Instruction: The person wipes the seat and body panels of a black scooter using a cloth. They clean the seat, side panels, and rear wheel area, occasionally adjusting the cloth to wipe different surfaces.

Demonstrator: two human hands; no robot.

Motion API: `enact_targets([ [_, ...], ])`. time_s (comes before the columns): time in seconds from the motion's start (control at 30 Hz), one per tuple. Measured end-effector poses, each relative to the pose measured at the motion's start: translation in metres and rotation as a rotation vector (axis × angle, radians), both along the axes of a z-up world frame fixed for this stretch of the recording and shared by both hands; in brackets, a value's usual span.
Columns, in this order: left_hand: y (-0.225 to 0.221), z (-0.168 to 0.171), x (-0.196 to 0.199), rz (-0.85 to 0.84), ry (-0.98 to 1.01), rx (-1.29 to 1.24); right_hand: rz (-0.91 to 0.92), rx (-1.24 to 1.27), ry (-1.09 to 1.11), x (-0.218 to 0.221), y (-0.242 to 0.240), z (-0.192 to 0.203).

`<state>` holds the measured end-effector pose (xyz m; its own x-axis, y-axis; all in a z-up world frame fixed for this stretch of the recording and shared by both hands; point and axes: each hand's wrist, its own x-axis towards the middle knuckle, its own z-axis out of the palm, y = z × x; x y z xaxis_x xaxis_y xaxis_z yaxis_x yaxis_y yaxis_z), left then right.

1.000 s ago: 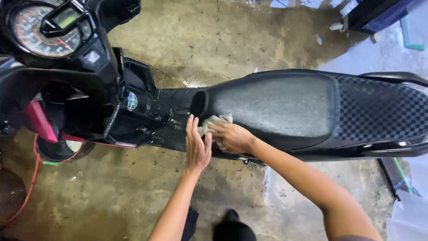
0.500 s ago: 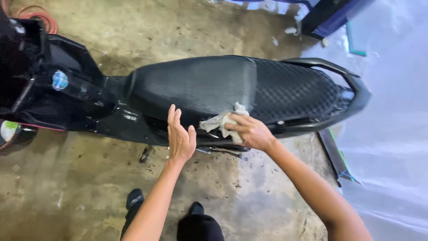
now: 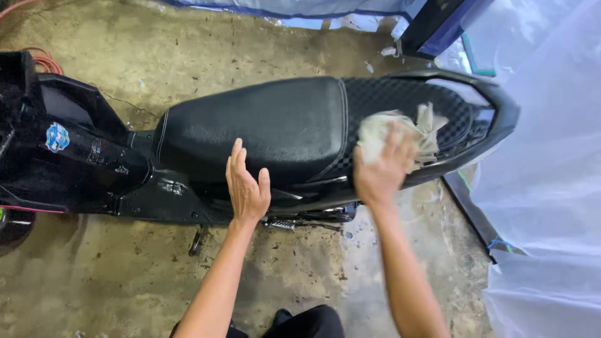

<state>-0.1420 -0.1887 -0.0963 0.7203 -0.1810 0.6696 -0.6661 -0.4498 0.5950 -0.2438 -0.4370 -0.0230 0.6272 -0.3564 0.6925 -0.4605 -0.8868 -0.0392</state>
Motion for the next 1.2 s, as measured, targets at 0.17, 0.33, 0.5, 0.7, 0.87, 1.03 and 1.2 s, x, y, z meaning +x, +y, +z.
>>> enact_targets([
  [0.17, 0.008, -0.023, 0.021, -0.037, -0.106, -0.123, -0.01, 0.083, -0.209, 0.029, 0.047, -0.021],
  [0.33, 0.014, -0.05, 0.029, -0.185, -0.169, -0.205, 0.119, -0.157, -0.238, 0.04, 0.093, -0.061],
  [0.5, 0.012, -0.067, 0.035, -0.247, -0.231, -0.272, 0.27, -0.334, -0.288, 0.048, 0.143, -0.103],
  [0.7, 0.016, -0.073, 0.038, -0.141, -0.408, -0.126, 0.498, -0.335, -0.345, 0.045, 0.169, -0.133],
  [0.87, -0.005, -0.06, 0.022, 0.0, -0.428, -0.115, 0.473, -0.476, -0.39, 0.007, 0.096, -0.136],
  [1.03, -0.023, -0.069, 0.004, 0.15, -0.431, -0.109, 0.217, -0.493, -0.398, -0.064, 0.035, -0.137],
  [1.2, -0.026, -0.058, 0.008, 0.111, -0.435, -0.175, -0.102, -0.409, -0.199, -0.12, -0.128, -0.203],
])
